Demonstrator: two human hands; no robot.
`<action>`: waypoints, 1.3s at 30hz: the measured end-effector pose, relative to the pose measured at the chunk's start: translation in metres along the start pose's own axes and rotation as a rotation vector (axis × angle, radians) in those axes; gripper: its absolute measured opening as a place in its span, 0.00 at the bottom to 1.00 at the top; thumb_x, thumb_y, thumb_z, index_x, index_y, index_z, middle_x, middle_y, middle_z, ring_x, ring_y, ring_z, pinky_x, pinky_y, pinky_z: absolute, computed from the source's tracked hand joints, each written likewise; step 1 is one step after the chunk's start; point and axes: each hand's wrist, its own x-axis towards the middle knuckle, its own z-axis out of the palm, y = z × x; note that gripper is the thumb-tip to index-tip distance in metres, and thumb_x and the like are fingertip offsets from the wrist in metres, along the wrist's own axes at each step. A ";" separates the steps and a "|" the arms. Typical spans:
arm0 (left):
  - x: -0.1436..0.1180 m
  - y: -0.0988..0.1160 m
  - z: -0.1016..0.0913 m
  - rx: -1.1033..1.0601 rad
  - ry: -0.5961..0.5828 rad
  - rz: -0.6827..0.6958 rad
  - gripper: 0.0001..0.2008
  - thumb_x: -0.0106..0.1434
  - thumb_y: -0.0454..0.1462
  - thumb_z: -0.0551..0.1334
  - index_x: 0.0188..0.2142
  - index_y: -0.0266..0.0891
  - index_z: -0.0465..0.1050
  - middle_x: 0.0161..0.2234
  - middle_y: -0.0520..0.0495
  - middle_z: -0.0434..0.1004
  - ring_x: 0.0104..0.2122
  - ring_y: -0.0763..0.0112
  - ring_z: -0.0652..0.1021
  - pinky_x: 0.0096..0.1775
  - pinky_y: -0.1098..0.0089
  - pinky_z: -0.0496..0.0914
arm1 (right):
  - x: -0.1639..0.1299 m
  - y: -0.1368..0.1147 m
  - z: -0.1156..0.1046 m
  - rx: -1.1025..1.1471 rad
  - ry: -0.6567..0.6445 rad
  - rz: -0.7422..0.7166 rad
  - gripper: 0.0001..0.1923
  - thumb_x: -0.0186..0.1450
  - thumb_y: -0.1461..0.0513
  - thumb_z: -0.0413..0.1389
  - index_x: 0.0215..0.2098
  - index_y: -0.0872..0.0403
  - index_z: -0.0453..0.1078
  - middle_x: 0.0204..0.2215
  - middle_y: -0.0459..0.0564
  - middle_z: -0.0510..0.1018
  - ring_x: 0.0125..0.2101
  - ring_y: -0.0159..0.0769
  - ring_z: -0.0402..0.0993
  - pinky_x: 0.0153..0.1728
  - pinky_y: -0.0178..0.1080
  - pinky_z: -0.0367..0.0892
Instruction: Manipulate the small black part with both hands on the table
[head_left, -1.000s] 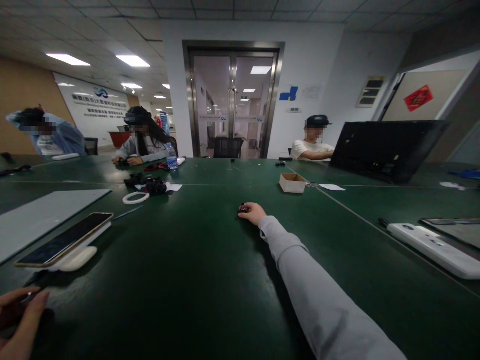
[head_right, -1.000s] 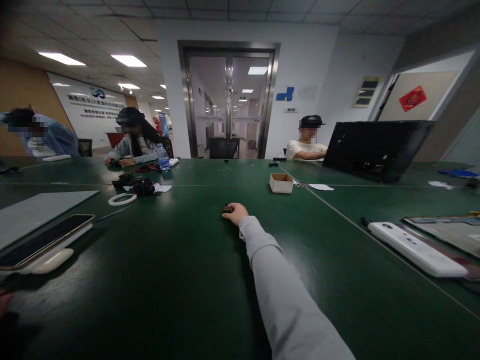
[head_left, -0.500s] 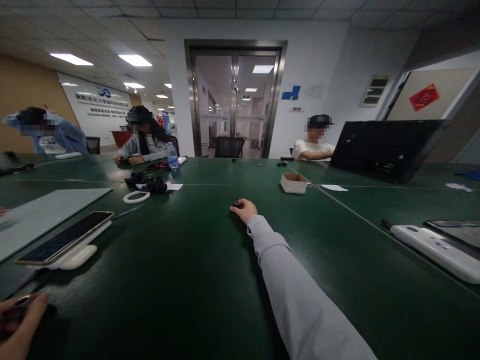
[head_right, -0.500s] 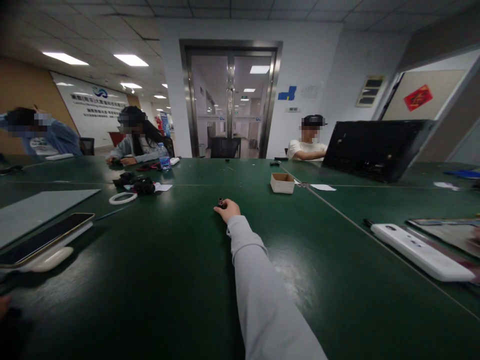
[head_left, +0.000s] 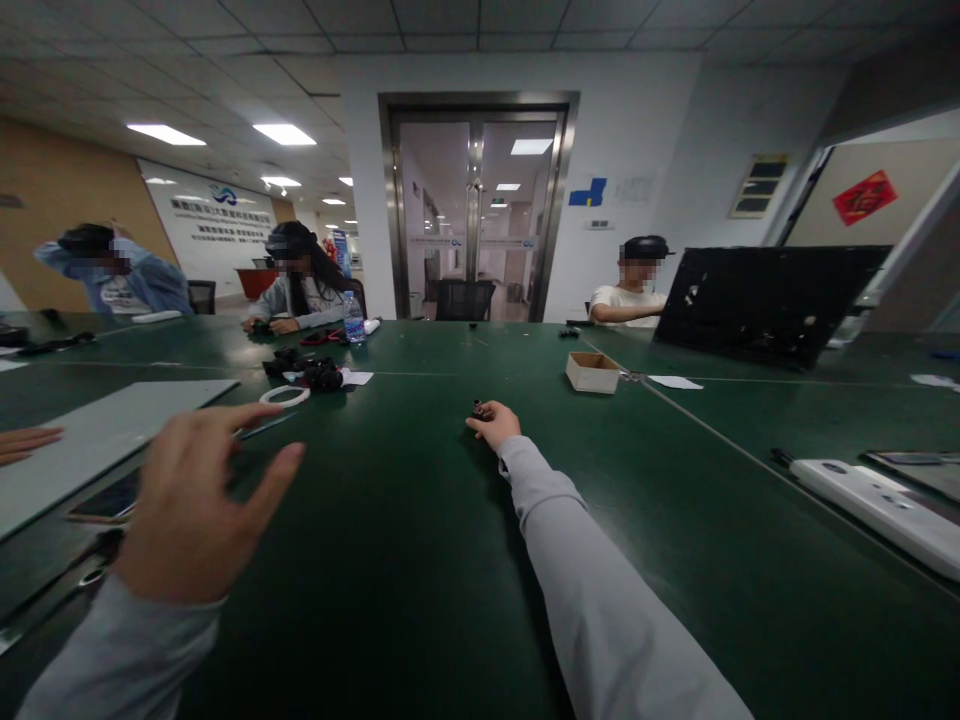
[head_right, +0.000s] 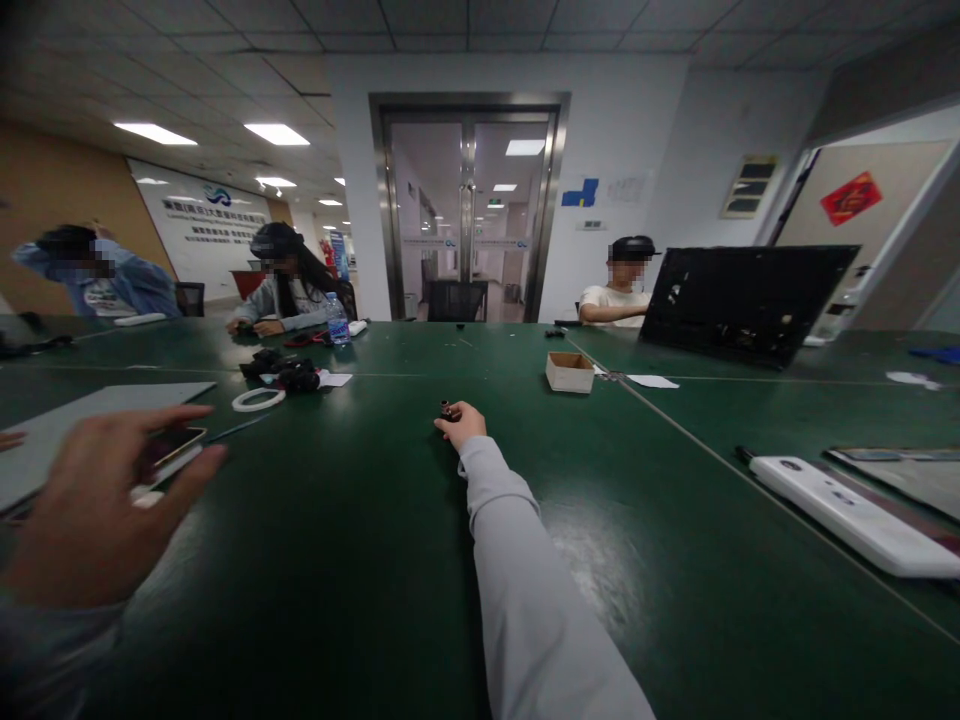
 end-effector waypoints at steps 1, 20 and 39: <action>0.012 0.007 0.010 0.005 -0.044 0.050 0.17 0.56 0.44 0.55 0.45 0.46 0.64 0.38 0.46 0.66 0.39 0.58 0.68 0.41 0.55 0.64 | 0.000 0.001 0.000 0.005 0.010 -0.002 0.13 0.47 0.63 0.62 0.28 0.55 0.65 0.23 0.42 0.69 0.14 0.24 0.66 0.15 0.29 0.63; 0.002 0.040 0.307 -0.865 -0.467 -0.684 0.05 0.56 0.37 0.55 0.28 0.38 0.68 0.19 0.54 0.68 0.18 0.78 0.70 0.23 0.76 0.67 | 0.001 -0.003 0.005 -0.309 0.055 -0.235 0.09 0.45 0.64 0.58 0.25 0.54 0.66 0.21 0.42 0.70 0.24 0.29 0.67 0.28 0.32 0.63; 0.008 0.019 0.306 -1.071 -0.467 -0.836 0.03 0.54 0.31 0.59 0.30 0.35 0.70 0.21 0.52 0.70 0.20 0.80 0.72 0.24 0.78 0.69 | 0.011 0.002 0.001 0.645 -0.252 0.157 0.08 0.53 0.73 0.57 0.31 0.59 0.69 0.18 0.46 0.73 0.18 0.27 0.71 0.20 0.28 0.70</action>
